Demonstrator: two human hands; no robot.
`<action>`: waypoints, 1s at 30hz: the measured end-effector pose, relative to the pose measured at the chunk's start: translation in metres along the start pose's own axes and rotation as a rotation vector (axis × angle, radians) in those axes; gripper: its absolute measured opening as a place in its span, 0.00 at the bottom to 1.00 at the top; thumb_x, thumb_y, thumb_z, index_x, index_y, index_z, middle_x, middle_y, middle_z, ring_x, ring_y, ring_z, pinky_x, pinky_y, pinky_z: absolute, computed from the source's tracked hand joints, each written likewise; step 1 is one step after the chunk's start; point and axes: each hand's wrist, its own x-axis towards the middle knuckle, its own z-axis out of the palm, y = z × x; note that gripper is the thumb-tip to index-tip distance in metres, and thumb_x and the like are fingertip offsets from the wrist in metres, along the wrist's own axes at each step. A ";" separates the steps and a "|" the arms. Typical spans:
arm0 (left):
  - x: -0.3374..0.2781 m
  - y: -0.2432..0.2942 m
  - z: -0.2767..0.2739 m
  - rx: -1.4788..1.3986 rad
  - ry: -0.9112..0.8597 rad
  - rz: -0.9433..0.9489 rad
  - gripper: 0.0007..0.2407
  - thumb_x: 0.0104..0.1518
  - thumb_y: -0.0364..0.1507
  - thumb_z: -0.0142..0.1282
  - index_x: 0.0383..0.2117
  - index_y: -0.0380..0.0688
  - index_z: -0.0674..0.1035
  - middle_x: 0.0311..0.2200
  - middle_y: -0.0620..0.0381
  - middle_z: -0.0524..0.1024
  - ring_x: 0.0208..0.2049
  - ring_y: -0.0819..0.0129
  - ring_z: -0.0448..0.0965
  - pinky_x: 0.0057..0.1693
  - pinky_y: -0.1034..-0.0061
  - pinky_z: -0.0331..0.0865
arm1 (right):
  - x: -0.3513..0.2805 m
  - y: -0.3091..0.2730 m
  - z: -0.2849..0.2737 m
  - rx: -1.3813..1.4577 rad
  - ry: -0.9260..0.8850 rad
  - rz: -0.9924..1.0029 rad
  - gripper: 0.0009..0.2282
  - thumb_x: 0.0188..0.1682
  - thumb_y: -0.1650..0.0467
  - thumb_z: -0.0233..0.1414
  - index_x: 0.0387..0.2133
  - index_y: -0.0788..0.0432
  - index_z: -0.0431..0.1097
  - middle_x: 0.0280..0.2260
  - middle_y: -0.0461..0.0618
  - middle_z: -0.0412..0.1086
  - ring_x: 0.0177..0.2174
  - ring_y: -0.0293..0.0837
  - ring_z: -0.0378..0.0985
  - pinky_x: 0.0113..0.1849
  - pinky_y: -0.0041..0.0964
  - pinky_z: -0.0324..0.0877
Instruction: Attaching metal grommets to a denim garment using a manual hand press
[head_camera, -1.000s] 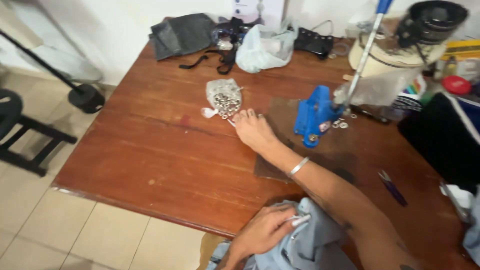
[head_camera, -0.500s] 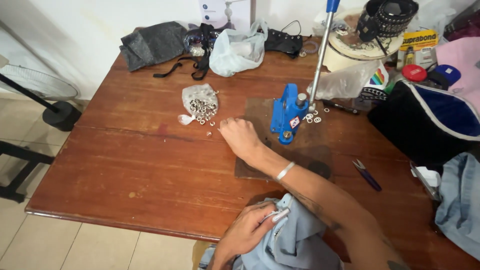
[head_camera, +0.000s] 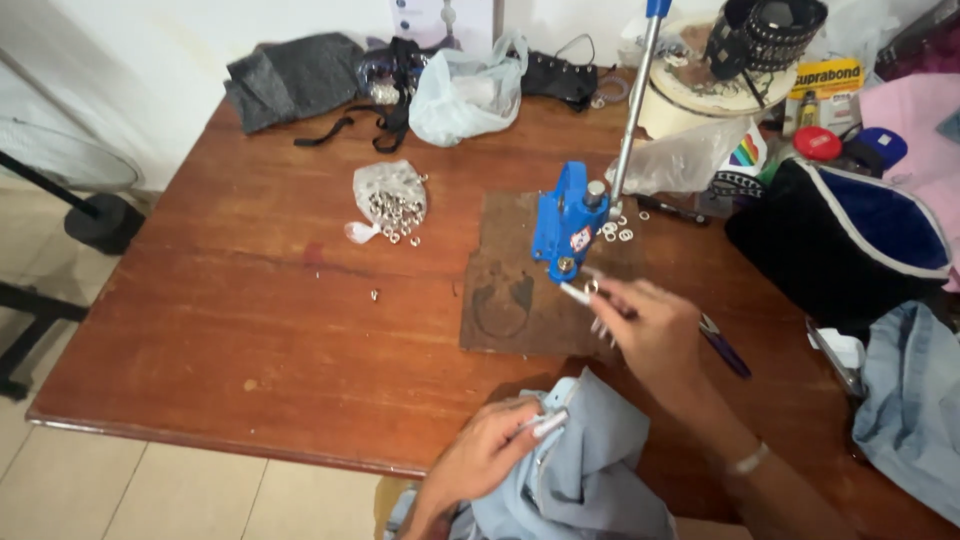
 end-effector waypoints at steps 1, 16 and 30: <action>-0.001 0.002 0.001 -0.031 0.000 -0.006 0.19 0.88 0.43 0.38 0.36 0.49 0.67 0.34 0.61 0.67 0.36 0.61 0.70 0.47 0.61 0.64 | 0.005 0.003 0.000 0.067 -0.013 0.025 0.12 0.56 0.72 0.76 0.51 0.61 0.91 0.32 0.48 0.84 0.27 0.41 0.80 0.33 0.40 0.74; -0.003 -0.012 0.003 -0.113 0.116 -0.066 0.17 0.88 0.44 0.38 0.45 0.50 0.74 0.40 0.66 0.73 0.41 0.69 0.74 0.55 0.66 0.67 | 0.027 0.046 0.012 0.092 -0.239 0.109 0.13 0.53 0.62 0.79 0.40 0.51 0.84 0.27 0.40 0.83 0.29 0.37 0.84 0.36 0.39 0.72; 0.057 0.043 -0.036 0.050 0.102 0.005 0.13 0.86 0.39 0.43 0.48 0.51 0.80 0.37 0.65 0.78 0.38 0.68 0.79 0.49 0.65 0.71 | -0.007 0.000 -0.057 0.782 -0.772 0.070 0.12 0.70 0.66 0.56 0.42 0.62 0.83 0.47 0.50 0.76 0.50 0.44 0.81 0.57 0.39 0.75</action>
